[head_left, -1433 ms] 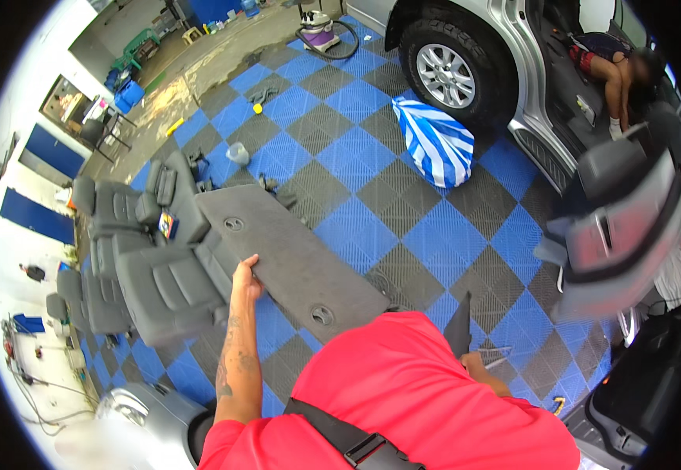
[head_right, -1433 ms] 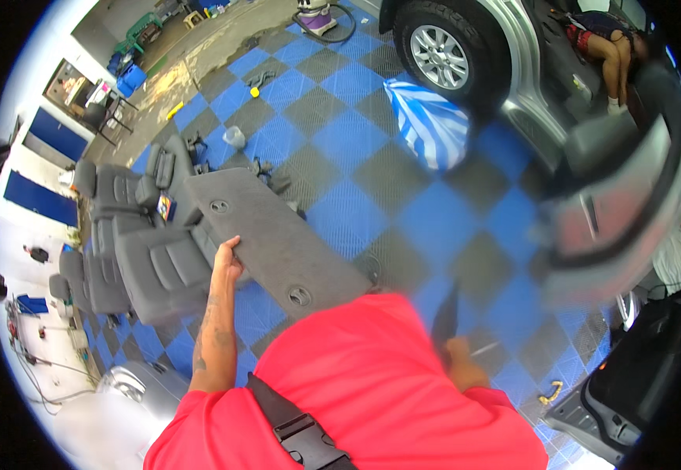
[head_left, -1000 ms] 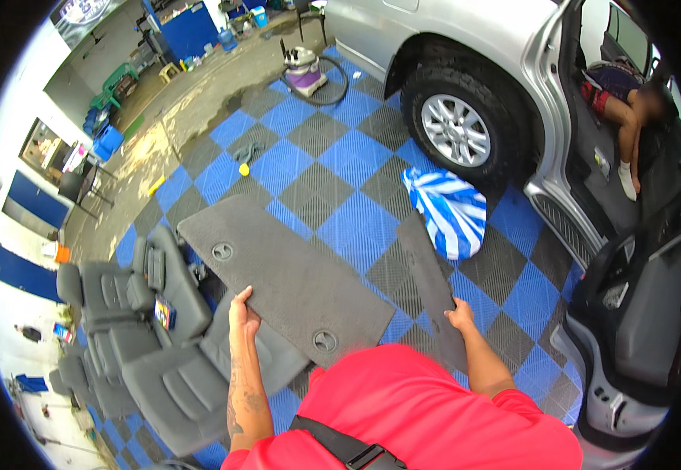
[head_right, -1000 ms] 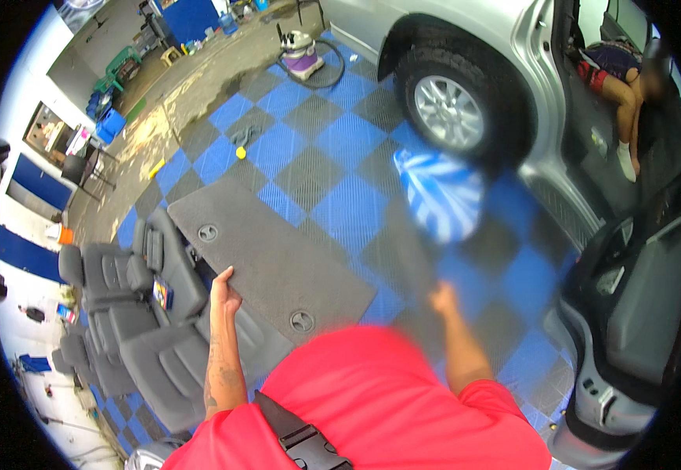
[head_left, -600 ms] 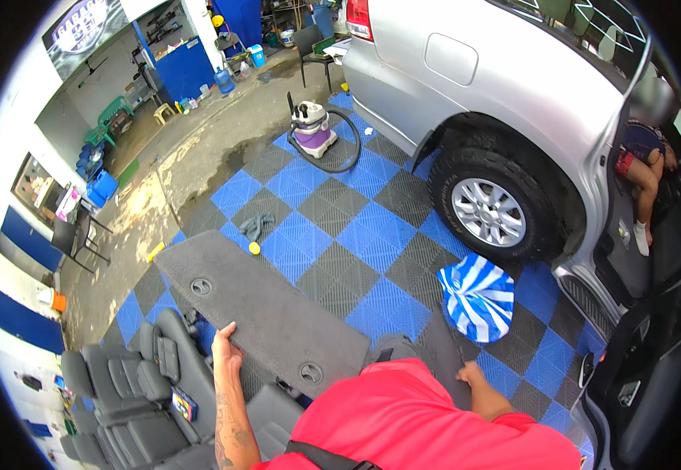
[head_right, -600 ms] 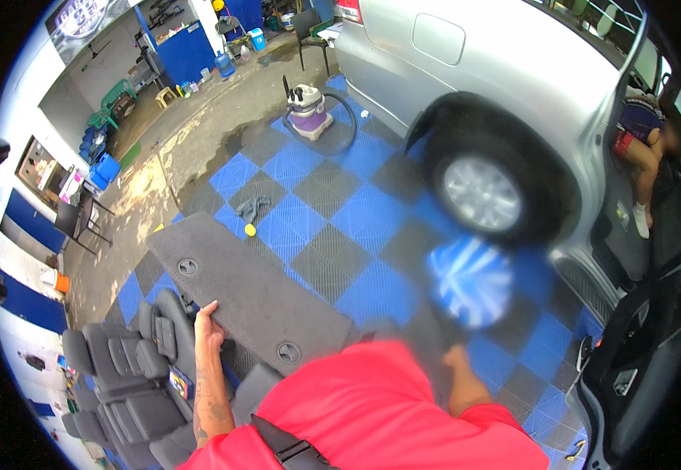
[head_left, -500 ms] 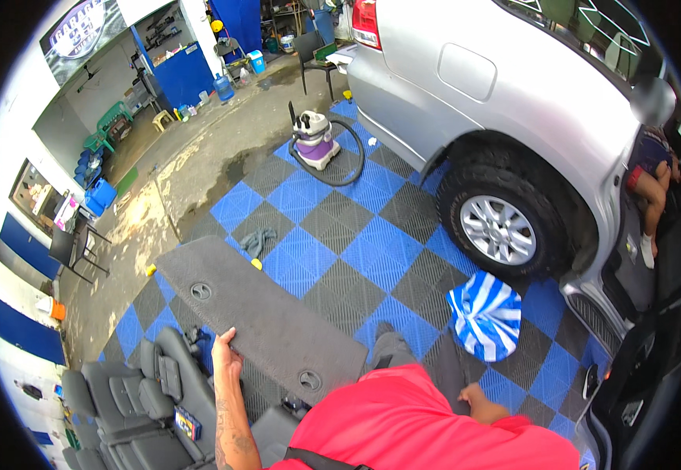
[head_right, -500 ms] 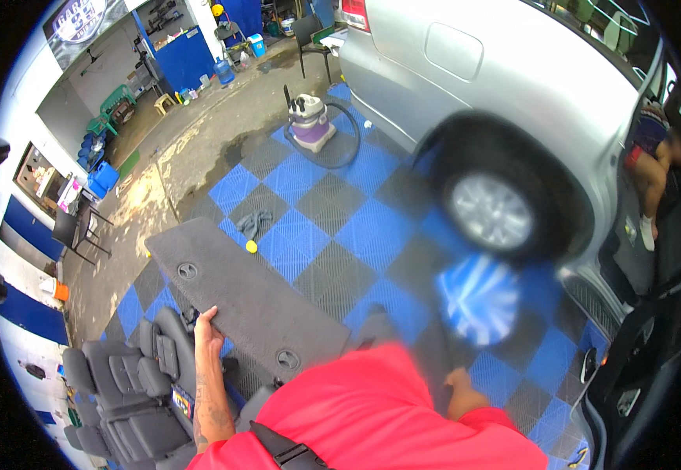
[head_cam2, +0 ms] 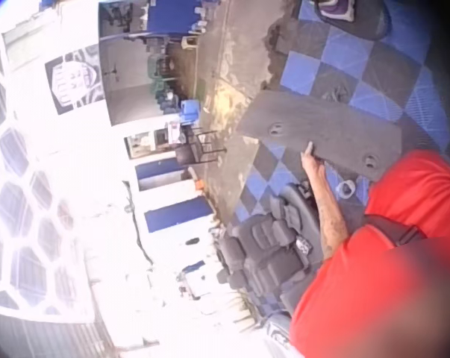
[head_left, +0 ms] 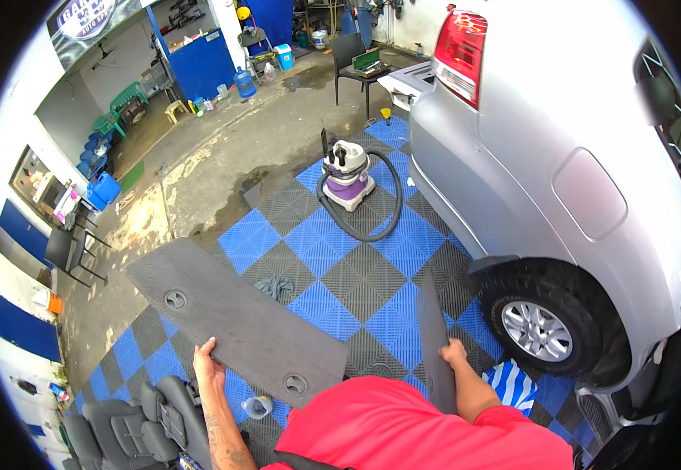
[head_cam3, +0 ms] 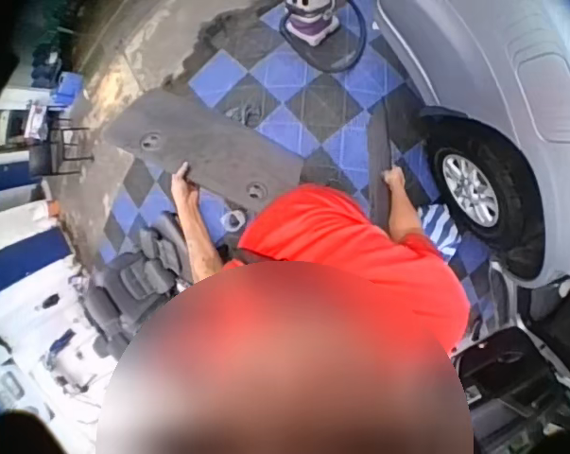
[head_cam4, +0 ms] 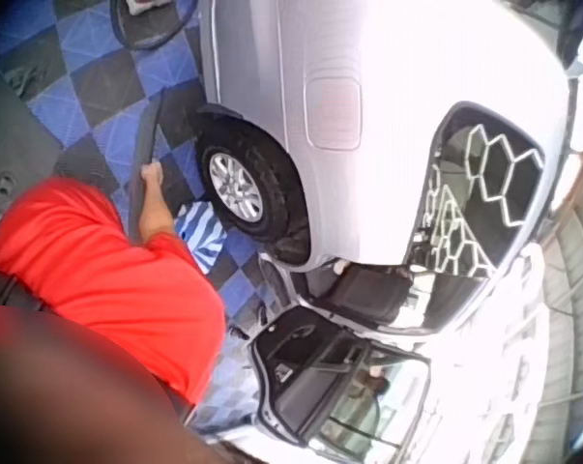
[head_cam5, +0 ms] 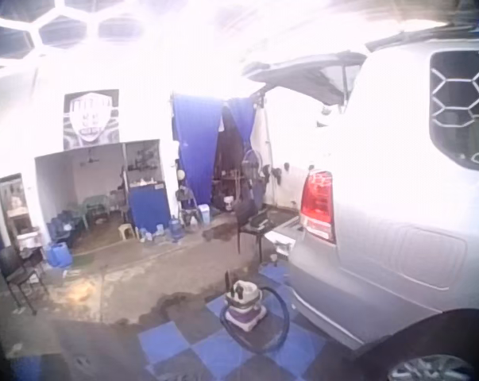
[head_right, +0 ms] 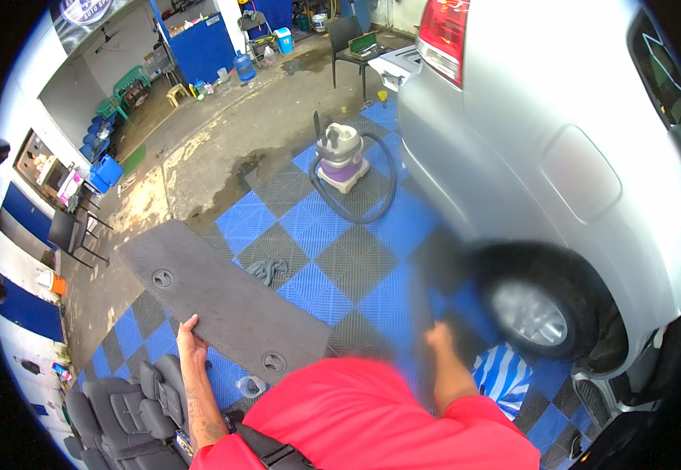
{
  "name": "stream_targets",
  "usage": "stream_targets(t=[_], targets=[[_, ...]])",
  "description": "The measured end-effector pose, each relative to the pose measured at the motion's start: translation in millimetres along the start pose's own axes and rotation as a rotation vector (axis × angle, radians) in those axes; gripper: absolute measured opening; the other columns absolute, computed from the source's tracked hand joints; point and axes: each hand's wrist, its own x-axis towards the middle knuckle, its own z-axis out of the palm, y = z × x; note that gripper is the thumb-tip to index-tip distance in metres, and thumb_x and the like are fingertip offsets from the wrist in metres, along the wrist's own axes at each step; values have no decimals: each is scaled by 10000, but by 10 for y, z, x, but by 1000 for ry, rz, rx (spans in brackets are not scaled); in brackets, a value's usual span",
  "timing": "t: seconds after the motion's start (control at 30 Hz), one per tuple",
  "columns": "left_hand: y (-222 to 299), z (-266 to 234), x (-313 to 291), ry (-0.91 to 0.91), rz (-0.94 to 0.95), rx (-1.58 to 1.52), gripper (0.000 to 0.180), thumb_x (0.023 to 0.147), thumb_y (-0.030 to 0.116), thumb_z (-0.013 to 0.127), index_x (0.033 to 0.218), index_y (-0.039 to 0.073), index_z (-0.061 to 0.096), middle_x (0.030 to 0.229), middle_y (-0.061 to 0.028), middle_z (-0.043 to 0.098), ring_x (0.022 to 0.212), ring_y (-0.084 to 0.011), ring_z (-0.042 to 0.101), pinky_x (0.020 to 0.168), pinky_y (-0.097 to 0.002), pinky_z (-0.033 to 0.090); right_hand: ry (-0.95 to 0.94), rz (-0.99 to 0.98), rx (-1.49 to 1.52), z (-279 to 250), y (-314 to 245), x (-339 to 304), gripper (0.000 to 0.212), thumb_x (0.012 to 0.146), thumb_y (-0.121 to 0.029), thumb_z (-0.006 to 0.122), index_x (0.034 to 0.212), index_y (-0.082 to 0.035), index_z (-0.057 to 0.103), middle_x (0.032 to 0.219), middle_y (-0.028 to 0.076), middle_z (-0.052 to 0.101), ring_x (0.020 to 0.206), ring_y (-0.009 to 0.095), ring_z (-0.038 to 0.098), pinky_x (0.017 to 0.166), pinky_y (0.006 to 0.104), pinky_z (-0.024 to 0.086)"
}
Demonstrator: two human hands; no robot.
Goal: The person picks up two gray car floor mats from a step, carries them into a garage, and places them into the open trunk of a silver car. The person then adjusts the mats to fit the trunk floor and secures them by pressing down on the circular fasteners.
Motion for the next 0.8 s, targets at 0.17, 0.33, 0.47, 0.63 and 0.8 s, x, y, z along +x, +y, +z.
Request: stream_targets(t=[0.17,0.33,0.47,0.63,0.8], targets=[[252,641,1224,-50,35,110,426,867,85,644,1270,110,507,1169,-79,617,1084,-277,629,892,-481,551,186,-144,65,-301,-1760,711,681,754,-245,784,1396,-153,576,1302,179,645,1224,342,607,1039,413,467],[942,1259,2692,-50,58,171,511,875,104,631,1364,97,483,1228,-101,609,1081,-287,635,857,-474,565,205,-36,3,-316,-3077,1119,684,761,-258,782,1404,-162,569,1306,165,646,1229,343,602,1030,413,478],[1257,1790,3622,-102,35,223,536,886,105,616,1401,95,467,1234,-116,613,1040,-285,659,802,-461,590,172,76,14,-160,-3612,1222,726,751,-282,776,1421,-138,536,1342,174,619,1252,348,584,1051,414,467],[1286,2612,4851,-202,-32,259,539,862,87,627,1380,95,481,1202,-97,620,995,-266,664,744,-411,593,23,317,-5,533,-3628,1416,678,729,-331,758,1328,-49,612,1355,185,607,1245,344,593,1038,423,478],[1540,3577,6043,-167,-33,385,631,794,84,649,1397,115,464,1171,-61,597,922,-207,638,696,-370,570,-135,521,-138,583,-3981,1595,619,688,-301,798,1240,-48,680,1283,178,657,1221,317,619,1006,426,512]])
